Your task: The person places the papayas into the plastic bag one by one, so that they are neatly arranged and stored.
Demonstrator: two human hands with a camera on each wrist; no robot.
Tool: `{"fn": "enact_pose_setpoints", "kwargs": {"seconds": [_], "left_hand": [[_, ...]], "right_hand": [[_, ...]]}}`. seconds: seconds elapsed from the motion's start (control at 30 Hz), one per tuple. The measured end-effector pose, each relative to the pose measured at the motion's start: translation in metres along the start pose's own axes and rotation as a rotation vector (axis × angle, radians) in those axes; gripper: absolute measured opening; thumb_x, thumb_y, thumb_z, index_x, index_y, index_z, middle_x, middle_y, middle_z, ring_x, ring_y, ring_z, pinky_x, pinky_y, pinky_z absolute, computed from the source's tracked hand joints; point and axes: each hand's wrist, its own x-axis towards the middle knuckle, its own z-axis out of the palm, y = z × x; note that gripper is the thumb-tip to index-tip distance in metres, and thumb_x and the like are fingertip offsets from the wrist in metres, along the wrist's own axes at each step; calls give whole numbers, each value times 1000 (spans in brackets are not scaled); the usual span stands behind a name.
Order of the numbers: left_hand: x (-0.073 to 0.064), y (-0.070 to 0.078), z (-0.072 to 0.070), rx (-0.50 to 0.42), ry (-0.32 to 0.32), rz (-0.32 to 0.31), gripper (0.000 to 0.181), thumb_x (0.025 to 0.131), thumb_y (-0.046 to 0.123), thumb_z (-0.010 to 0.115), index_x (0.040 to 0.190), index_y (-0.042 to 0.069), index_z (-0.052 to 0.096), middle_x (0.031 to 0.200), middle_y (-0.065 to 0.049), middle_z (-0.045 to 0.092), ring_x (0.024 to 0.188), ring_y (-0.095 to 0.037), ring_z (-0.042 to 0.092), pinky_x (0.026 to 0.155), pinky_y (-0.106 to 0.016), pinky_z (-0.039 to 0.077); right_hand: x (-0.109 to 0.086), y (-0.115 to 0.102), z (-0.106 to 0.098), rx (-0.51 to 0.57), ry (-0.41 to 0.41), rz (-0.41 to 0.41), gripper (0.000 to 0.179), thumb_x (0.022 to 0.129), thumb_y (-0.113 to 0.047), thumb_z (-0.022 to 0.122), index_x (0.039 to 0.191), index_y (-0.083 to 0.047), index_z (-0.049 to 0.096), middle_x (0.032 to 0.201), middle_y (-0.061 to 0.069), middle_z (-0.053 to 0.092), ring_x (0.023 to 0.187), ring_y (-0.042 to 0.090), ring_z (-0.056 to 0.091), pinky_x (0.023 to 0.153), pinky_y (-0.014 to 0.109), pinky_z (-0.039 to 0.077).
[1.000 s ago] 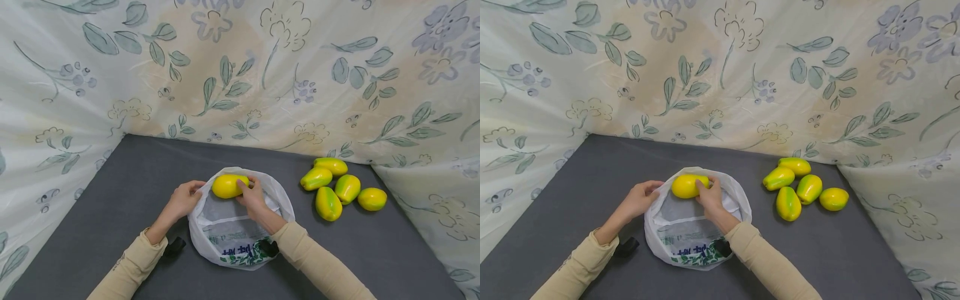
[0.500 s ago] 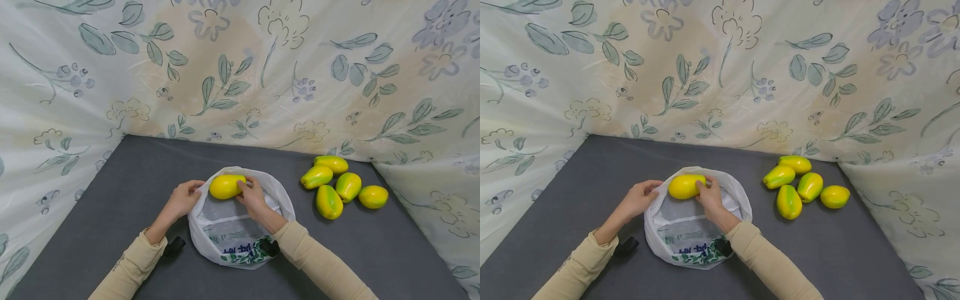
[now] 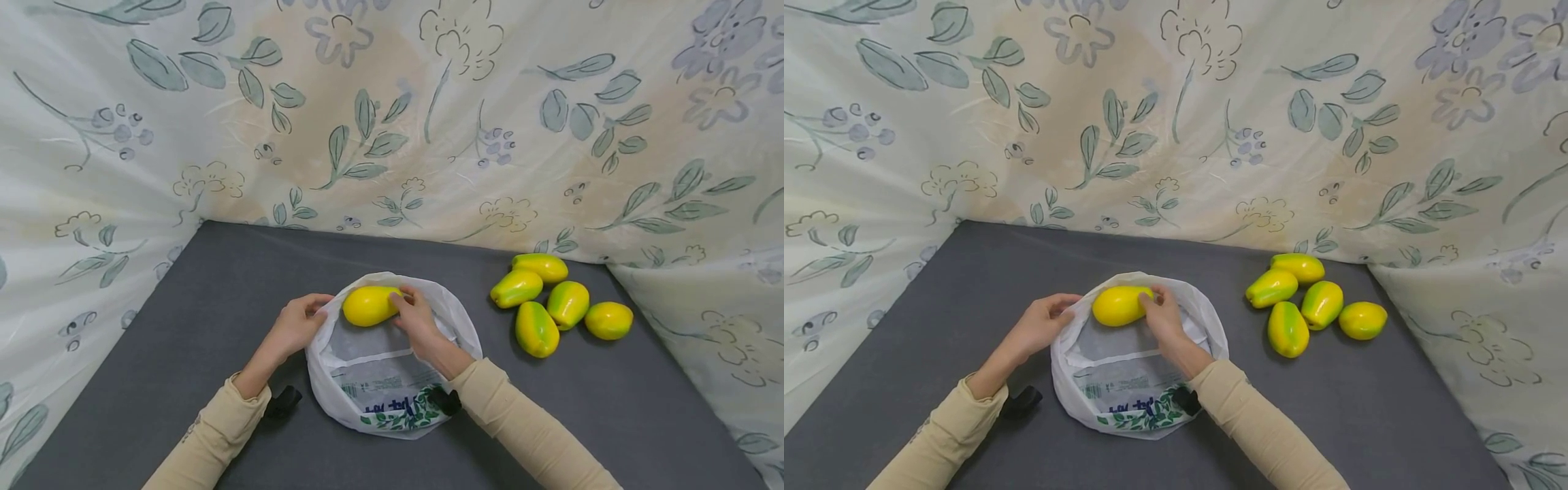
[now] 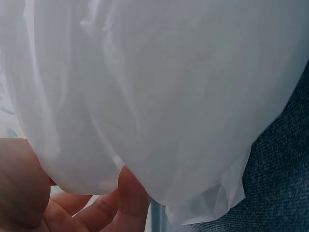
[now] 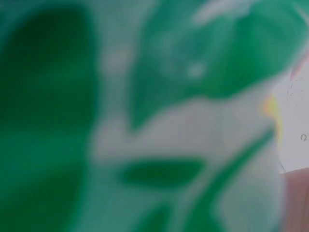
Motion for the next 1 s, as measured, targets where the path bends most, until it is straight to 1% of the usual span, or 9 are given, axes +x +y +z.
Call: {"fn": "enact_pose_setpoints", "kwargs": {"seconds": [0.13, 0.23, 0.4, 0.5, 0.6, 0.67, 0.83, 1.0], "left_hand": [[0, 2, -2, -3, -3, -9, 33, 95, 4, 53, 127, 2, 58, 102, -13, 63, 93, -28, 61, 75, -39, 50], [0, 2, -2, 0, -7, -11, 33, 96, 5, 53, 128, 3, 58, 105, -14, 63, 96, -29, 60, 77, -40, 50], [1, 2, -2, 1, -8, -13, 33, 96, 5, 53, 128, 3, 58, 105, -14, 64, 95, -28, 61, 77, -40, 50], [1, 1, -2, -1, -8, -14, 33, 96, 5, 53, 128, 3, 58, 104, -14, 64, 95, -28, 61, 76, -39, 50], [0, 2, -3, 1, -8, -13, 33, 96, 5, 53, 129, 3, 57, 105, -14, 63, 95, -28, 60, 76, -39, 50], [0, 2, -3, 7, -10, -14, 33, 96, 6, 53, 129, 3, 57, 105, -14, 63, 94, -28, 60, 76, -39, 49], [1, 1, -2, 11, -13, -19, 34, 96, 6, 53, 129, 4, 57, 106, -15, 63, 93, -28, 60, 75, -38, 50], [1, 0, -2, 15, -20, -22, 34, 96, 7, 52, 130, 4, 56, 107, -15, 63, 93, -28, 60, 75, -38, 50]], "right_hand": [[-2, -4, -5, -9, -26, -8, 48, 101, -20, 46, 144, -4, 32, 145, 21, 27, 128, 34, 36, 96, 47, 39], [-4, -8, -10, -36, -42, -17, 49, 102, -22, 45, 145, -4, 29, 145, 21, 26, 130, 35, 34, 97, 48, 37], [-10, -18, -17, -96, -25, -28, 49, 101, -24, 46, 144, -5, 32, 145, 22, 28, 129, 35, 35, 97, 49, 38], [-13, -25, -24, -106, -40, -31, 49, 101, -24, 46, 143, -4, 32, 145, 21, 29, 129, 36, 34, 97, 50, 37], [-14, -31, -35, -75, -75, -35, 48, 102, -24, 45, 144, -5, 31, 146, 19, 28, 129, 39, 31, 99, 49, 36], [-13, -35, -43, -30, -97, -30, 48, 103, -25, 44, 145, -6, 29, 146, 18, 26, 128, 41, 30, 100, 48, 35], [-13, -41, -63, 78, -134, -20, 50, 104, -29, 40, 147, -8, 28, 146, 19, 27, 129, 41, 32, 103, 46, 34], [-15, -44, -78, 156, -164, -36, 51, 105, -33, 32, 151, -10, 24, 146, 21, 28, 130, 41, 33, 104, 45, 33]]}}
